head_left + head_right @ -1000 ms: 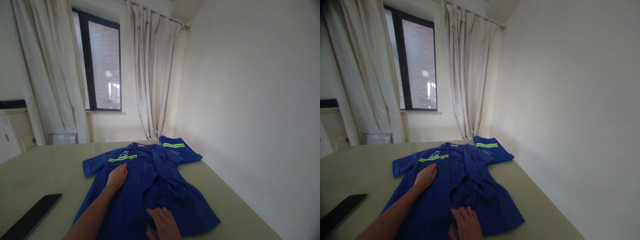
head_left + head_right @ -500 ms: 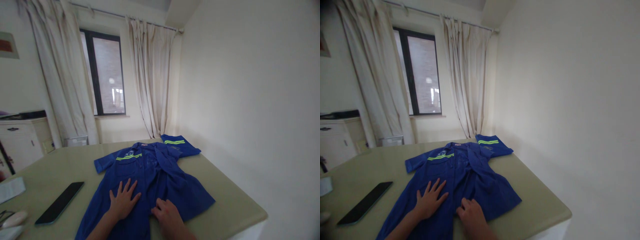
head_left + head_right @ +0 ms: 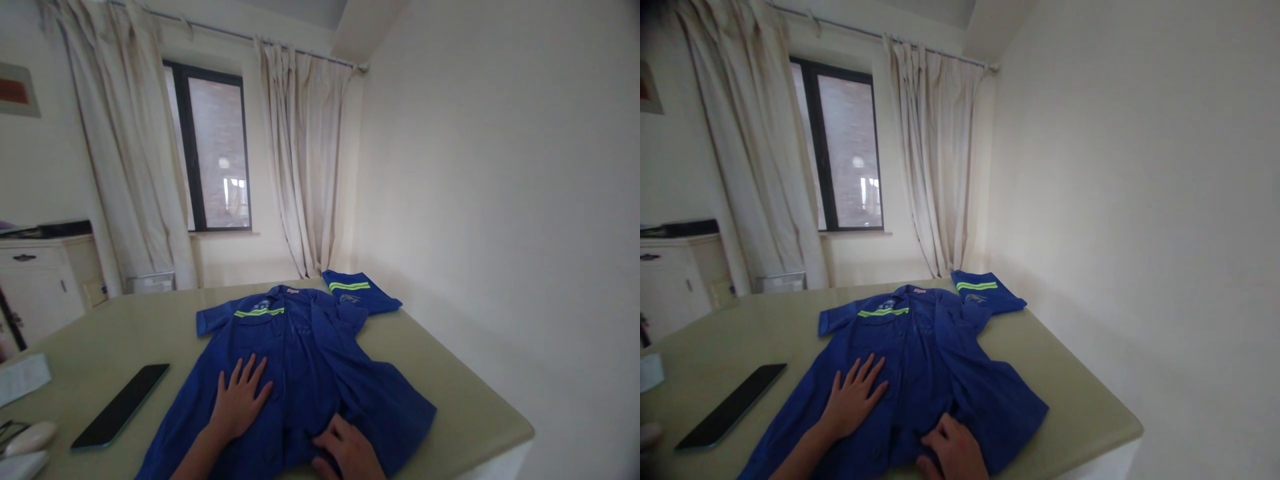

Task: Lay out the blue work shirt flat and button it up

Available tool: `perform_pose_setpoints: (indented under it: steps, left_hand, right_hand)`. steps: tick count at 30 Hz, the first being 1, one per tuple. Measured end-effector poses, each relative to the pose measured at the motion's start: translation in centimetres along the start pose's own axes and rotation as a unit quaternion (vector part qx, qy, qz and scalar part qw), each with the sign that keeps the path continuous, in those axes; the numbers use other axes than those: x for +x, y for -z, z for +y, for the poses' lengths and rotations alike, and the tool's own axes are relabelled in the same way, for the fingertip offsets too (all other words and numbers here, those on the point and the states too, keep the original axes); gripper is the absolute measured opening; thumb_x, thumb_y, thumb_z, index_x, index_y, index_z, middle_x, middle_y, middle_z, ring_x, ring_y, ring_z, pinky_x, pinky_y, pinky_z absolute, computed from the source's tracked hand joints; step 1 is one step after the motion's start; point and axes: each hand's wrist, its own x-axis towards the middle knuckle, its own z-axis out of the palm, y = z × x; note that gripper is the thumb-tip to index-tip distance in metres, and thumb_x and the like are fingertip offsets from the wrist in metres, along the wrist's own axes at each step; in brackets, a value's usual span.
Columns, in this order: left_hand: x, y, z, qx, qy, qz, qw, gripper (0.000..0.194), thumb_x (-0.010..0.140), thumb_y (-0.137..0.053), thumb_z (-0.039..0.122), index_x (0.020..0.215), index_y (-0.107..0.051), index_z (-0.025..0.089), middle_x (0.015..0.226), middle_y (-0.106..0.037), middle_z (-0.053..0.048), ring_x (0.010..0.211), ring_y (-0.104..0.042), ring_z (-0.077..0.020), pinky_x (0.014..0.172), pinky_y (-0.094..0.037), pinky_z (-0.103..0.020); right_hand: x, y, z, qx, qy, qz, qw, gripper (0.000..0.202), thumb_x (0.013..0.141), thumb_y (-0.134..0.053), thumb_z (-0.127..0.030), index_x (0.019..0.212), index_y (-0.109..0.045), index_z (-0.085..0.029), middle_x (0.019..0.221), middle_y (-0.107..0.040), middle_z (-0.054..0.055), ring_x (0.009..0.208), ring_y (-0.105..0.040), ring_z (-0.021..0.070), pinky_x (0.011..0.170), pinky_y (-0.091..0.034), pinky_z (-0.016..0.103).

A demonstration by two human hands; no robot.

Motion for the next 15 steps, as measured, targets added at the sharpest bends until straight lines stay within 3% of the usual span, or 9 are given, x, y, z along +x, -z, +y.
perform_pose_setpoints:
  steps: [2, 4, 6, 8, 11, 15]
  left_hand:
    - [-1.4, 0.0, -0.5, 0.001, -0.011, 0.001, 1.000, 0.066, 0.097, -0.031, 0.063, 0.158, -0.030, 0.036, 0.168, -0.024, 0.000, 0.155, -0.017, -0.0362, 0.121, -0.012, -0.068]
    - [-2.6, 0.0, -0.7, 0.002, -0.012, 0.000, 1.000, 0.067, 0.097, -0.031, 0.064, 0.158, -0.028, 0.037, 0.168, -0.023, 0.002, 0.156, -0.016, -0.0356, 0.121, -0.012, -0.067]
    - [-3.4, 0.1, -0.7, 0.002, -0.010, -0.003, 1.000, 0.067, 0.097, -0.030, 0.065, 0.158, -0.027, 0.038, 0.168, -0.022, 0.003, 0.156, -0.015, -0.0354, 0.121, -0.012, -0.067]
    - [-3.9, 0.2, -0.4, 0.003, -0.006, -0.004, 1.000, 0.067, 0.097, -0.030, 0.065, 0.158, -0.027, 0.038, 0.168, -0.021, 0.003, 0.156, -0.015, -0.0355, 0.121, -0.012, -0.068]
    - [-4.1, 0.3, 0.0, 0.007, -0.002, -0.002, 1.000, 0.066, 0.097, -0.030, 0.064, 0.157, -0.028, 0.037, 0.168, -0.023, 0.002, 0.156, -0.016, -0.0361, 0.120, -0.013, -0.069]
    - [-4.0, 0.4, 0.3, 0.018, 0.002, 0.001, 1.000, 0.065, 0.098, -0.028, 0.064, 0.157, -0.029, 0.037, 0.167, -0.025, 0.002, 0.155, -0.019, -0.0359, 0.120, -0.013, -0.069]
  right_hand:
    - [0.8, 2.3, -0.4, 0.090, -0.016, -0.015, 0.996, 0.022, 0.096, -0.058, -0.044, 0.103, -0.074, -0.030, 0.101, -0.070, 0.002, 0.090, -0.069, 0.0178, 0.081, -0.052, 0.024]
    - [1.2, 4.6, 0.5, 0.130, -0.062, 0.039, 0.989, 0.038, 0.104, -0.041, -0.047, 0.101, -0.074, -0.028, 0.101, -0.071, 0.004, 0.095, -0.068, 0.0181, 0.087, -0.052, 0.026]
    - [1.2, 6.8, 3.1, 0.068, -0.149, 0.157, 0.974, 0.045, 0.103, -0.036, -0.053, 0.111, -0.071, -0.025, 0.115, -0.069, 0.010, 0.110, -0.065, 0.0239, 0.101, -0.048, 0.035]
    - [0.6, 8.5, 6.9, -0.060, -0.248, 0.221, 0.941, 0.053, 0.098, -0.041, -0.058, 0.119, -0.068, -0.018, 0.128, -0.064, 0.019, 0.121, -0.059, 0.0334, 0.106, -0.044, 0.047]
    - [-1.1, 9.7, 12.4, -0.155, -0.342, 0.169, 0.911, 0.060, 0.087, -0.055, -0.060, 0.123, -0.066, -0.013, 0.121, -0.066, 0.023, 0.113, -0.063, 0.0396, 0.096, -0.048, 0.052]
    - [-3.1, 9.6, 15.7, -0.106, -0.315, 0.127, 0.935, 0.045, 0.079, -0.060, -0.056, 0.101, -0.071, -0.018, 0.105, -0.073, 0.017, 0.102, -0.067, 0.0354, 0.094, -0.049, 0.046]
